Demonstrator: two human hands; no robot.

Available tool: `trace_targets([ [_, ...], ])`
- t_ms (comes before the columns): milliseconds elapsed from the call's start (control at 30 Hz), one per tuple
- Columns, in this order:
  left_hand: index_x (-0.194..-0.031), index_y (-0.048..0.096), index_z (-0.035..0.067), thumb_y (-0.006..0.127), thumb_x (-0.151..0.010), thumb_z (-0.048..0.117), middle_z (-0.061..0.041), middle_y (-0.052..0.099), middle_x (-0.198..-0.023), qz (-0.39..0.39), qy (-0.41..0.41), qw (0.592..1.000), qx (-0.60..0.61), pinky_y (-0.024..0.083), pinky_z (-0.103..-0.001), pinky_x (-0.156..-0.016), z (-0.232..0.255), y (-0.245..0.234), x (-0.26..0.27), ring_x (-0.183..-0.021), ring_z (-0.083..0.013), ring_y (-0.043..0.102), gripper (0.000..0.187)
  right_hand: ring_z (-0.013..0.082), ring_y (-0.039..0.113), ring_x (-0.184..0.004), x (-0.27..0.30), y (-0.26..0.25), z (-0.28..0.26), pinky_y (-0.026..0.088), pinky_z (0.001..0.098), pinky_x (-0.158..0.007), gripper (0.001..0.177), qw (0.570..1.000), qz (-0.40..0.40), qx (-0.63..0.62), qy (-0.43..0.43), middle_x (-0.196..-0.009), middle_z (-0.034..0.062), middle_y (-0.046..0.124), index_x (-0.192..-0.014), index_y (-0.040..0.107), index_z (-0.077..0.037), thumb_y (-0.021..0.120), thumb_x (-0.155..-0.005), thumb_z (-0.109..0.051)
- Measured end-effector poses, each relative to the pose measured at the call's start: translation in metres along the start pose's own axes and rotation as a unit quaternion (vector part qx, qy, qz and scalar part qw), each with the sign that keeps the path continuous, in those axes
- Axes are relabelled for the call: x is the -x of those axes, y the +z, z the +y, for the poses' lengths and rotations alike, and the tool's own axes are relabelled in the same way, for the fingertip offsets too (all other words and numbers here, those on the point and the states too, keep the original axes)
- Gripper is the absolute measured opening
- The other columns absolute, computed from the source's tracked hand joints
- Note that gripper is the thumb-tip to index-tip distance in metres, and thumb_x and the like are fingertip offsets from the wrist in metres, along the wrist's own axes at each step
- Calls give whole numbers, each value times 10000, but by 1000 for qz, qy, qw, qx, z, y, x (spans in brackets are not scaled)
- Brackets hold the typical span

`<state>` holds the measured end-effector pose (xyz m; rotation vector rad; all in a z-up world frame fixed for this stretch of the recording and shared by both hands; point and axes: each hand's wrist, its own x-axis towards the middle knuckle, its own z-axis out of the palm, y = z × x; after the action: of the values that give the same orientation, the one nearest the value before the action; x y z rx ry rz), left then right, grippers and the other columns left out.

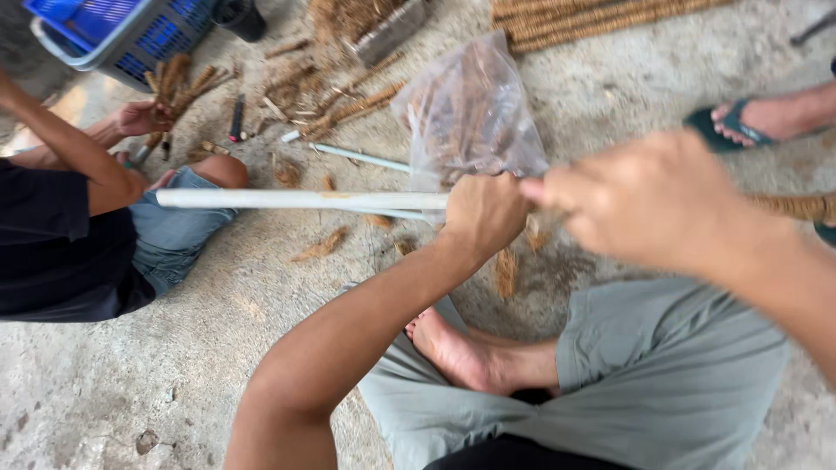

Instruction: The person sits on the floor and wraps a fibrous rope around a long white pole. They repeatedly pull the rope from a plastic bag, align it, and wind it tightly along the pole's length.

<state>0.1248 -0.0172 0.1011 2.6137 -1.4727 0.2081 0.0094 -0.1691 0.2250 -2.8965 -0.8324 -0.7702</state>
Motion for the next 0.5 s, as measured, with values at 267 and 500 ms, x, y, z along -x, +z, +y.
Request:
trace_targets([
  [267, -698, 724, 117, 689, -786, 193, -98, 702, -609, -1, 174, 984, 43, 545, -424, -458, 48, -16, 45, -542, -285, 720, 122, 186, 519, -415, 27, 20, 55, 438, 353, -429, 162, 964, -183, -72, 178, -511, 54, 595, -1002, 804, -168, 704, -945, -282],
  [500, -705, 635, 93, 675, -798, 232, -49, 650, -605, 37, 279, 955, 90, 546, -391, -502, 49, -33, 69, -560, -244, 704, 171, 134, 342, -299, 105, 92, 41, 344, 356, -324, 595, 851, -270, -338, 297, -389, -13, 380, -509, 495, -100, 529, -983, -458],
])
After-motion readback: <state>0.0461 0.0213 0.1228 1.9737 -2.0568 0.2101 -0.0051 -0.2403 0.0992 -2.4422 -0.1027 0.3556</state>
